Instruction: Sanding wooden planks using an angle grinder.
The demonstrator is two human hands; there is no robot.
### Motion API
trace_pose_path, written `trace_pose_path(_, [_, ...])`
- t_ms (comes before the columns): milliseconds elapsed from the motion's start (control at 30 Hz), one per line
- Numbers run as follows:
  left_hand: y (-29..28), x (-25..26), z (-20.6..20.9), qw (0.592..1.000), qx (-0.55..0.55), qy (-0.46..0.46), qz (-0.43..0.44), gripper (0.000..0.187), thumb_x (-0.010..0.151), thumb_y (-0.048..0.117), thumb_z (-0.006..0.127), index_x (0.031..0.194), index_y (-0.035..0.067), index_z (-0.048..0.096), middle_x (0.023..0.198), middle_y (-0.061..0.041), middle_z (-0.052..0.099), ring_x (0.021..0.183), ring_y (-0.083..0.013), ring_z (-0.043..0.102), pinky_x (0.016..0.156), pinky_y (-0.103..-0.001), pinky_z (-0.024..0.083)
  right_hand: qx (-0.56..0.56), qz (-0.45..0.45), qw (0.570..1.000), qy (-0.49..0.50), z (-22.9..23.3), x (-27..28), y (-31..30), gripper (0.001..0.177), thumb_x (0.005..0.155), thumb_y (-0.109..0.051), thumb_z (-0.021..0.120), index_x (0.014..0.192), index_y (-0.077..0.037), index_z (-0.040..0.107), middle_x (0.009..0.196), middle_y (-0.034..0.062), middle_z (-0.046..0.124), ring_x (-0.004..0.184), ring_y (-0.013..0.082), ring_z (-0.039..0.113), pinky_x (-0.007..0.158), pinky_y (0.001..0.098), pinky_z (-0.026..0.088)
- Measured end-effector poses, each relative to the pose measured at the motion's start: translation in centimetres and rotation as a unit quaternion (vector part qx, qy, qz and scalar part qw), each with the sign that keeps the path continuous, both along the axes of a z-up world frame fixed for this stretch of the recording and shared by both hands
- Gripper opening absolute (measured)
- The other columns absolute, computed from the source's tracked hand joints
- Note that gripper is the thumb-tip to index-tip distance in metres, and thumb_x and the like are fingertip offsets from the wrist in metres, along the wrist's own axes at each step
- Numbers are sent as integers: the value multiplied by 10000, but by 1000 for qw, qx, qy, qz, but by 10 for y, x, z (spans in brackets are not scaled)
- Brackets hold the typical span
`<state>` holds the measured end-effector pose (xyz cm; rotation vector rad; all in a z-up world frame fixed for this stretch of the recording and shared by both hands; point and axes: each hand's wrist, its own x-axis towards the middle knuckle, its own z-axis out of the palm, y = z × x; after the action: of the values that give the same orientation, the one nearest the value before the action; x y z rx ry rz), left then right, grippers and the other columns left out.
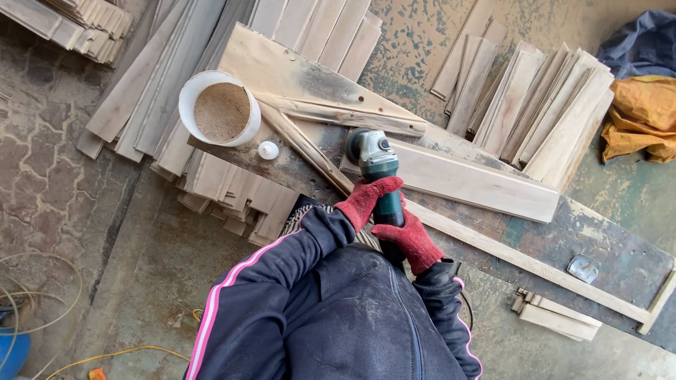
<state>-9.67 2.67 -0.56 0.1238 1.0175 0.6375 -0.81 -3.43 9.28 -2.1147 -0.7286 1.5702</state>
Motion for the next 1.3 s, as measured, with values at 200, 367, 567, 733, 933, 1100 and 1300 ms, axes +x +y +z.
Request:
trace_pose_path(200, [6,-13,12,1000,-13,18,7,647,597,278,990,1099,47,654,836,-159,727,844,-320,763,804,-467,615,0,26,1000,12,8,-11,8,509,527,-249,980,914,-67,705,732,111,623,714,236,643,667,334,531])
trace_pose_path(367, [7,6,8,1000,2,-1,27,656,581,281,994,1092,36,665,839,-140,708,856,-302,752,810,-469,618,-2,-7,1000,7,-6,5,0,497,561,-252,984,913,-57,691,724,125,635,679,235,641,623,325,511])
trace_pose_path(567, [8,-17,42,1000,-1,26,13,695,599,275,959,1139,-24,640,868,-166,697,936,-324,742,889,-465,582,0,4,1000,15,5,-8,3,474,565,-211,973,908,-44,692,727,117,639,684,233,644,627,325,519])
trace_pose_path(733, [1,5,14,1000,7,-15,14,564,599,259,982,1028,34,692,791,-143,717,795,-308,764,763,-454,641,3,-20,1000,7,-3,7,-10,487,556,-225,991,897,-47,693,714,135,642,673,240,648,616,333,517])
trace_pose_path(933, [0,1,11,1000,11,0,1,622,589,277,979,1060,9,674,812,-153,712,812,-319,759,775,-469,630,9,-21,1000,8,4,-1,-3,464,566,-218,975,900,-52,700,721,118,638,687,228,644,634,326,517])
trace_pose_path(1100, [-2,9,0,1000,16,9,10,657,578,291,1003,1076,32,663,816,-154,706,809,-317,761,780,-467,635,7,-17,1000,8,-5,3,-6,481,564,-215,972,929,-50,707,745,115,636,715,228,637,646,330,513])
trace_pose_path(1300, [-3,1,19,1000,-2,-21,18,562,612,262,965,1030,24,674,761,-169,712,738,-314,762,752,-446,651,7,-15,1000,-4,-5,6,-9,508,541,-233,998,910,-51,700,733,122,641,710,236,646,651,343,522])
